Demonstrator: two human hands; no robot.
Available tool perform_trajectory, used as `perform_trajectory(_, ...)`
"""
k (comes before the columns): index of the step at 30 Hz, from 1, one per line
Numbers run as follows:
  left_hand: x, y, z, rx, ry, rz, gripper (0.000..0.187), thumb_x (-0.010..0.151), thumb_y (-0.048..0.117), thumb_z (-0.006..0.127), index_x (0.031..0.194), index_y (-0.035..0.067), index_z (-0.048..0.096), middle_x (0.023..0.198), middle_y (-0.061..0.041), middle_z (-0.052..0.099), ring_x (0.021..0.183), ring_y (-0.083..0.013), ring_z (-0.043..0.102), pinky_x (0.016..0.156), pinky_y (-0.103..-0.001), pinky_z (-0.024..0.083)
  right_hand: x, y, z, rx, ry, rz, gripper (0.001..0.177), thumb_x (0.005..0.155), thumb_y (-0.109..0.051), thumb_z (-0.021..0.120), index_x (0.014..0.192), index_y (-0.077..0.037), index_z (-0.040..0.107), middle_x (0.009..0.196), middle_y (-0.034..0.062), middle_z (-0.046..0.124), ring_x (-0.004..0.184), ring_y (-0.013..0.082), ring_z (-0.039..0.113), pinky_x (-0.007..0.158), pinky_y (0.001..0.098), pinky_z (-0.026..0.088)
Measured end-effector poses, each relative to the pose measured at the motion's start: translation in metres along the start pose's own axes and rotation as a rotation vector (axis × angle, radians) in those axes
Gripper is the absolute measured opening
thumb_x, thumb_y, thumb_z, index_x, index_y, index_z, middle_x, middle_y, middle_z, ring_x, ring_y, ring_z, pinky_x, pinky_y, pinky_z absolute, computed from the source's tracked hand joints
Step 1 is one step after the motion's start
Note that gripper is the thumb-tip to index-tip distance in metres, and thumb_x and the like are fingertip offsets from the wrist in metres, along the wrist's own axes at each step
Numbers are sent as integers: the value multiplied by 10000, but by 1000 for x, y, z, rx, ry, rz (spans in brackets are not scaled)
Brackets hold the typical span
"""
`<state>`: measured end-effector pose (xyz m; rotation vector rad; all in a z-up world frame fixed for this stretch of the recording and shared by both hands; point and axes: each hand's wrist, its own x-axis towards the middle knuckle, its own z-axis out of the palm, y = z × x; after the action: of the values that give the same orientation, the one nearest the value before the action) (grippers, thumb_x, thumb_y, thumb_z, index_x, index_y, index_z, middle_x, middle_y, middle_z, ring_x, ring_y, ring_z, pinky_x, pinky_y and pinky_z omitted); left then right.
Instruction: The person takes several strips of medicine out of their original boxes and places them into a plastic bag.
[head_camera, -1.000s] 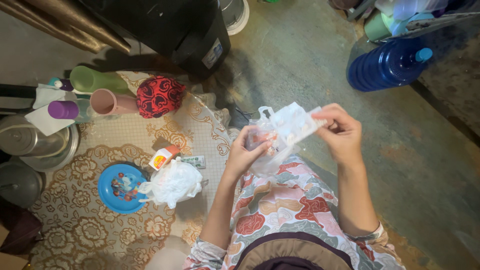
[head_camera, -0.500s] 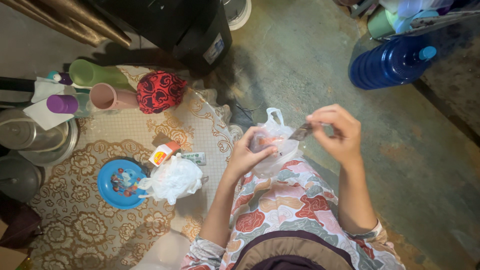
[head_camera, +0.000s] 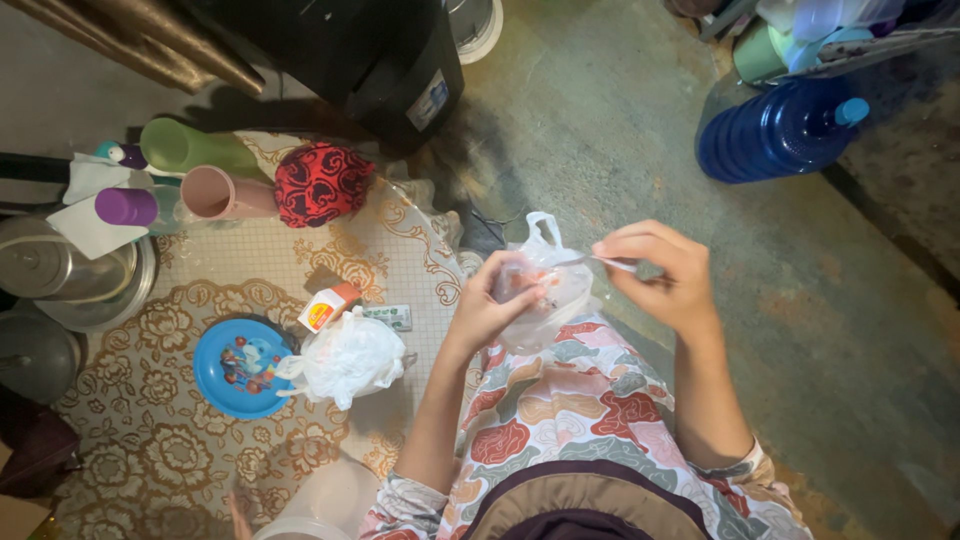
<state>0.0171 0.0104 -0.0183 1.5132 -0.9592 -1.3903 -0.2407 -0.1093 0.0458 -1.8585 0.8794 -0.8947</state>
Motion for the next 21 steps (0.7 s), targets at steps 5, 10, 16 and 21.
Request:
perform_trajectory(5,0,-6,-3,-13,8,5,355,962,210,906,1251,103,730,1015,29,807,919,-56,723,813,-265,612,6,-7,18,8,-103,14,311,901,66,820,1187,-56,819,1158,97,816,1046,189,803,923,306,637)
perform_trajectory(10,0,-19,-3,-2,28,19,278,993,199,903,1203,86,760,950,43,729,838,-49,607,737,-249,524,11,-14,20,-25,-84,39,267,902,40,824,1151,-57,808,1118,94,801,1016,204,794,909,322,625)
perform_trajectory(16,-1,-14,-3,-47,41,67,278,1005,221,894,1208,88,759,999,48,748,899,-24,640,795,-235,566,14,-22,27,-193,-182,7,250,835,-44,853,1076,-104,817,1039,53,800,969,245,758,885,377,563)
perform_trajectory(21,-2,-3,-5,47,32,142,324,984,230,889,1250,103,757,1077,6,824,985,-58,744,881,-268,607,10,-20,41,-172,-210,12,166,943,-181,895,1096,-167,831,1023,18,806,989,251,753,929,378,565)
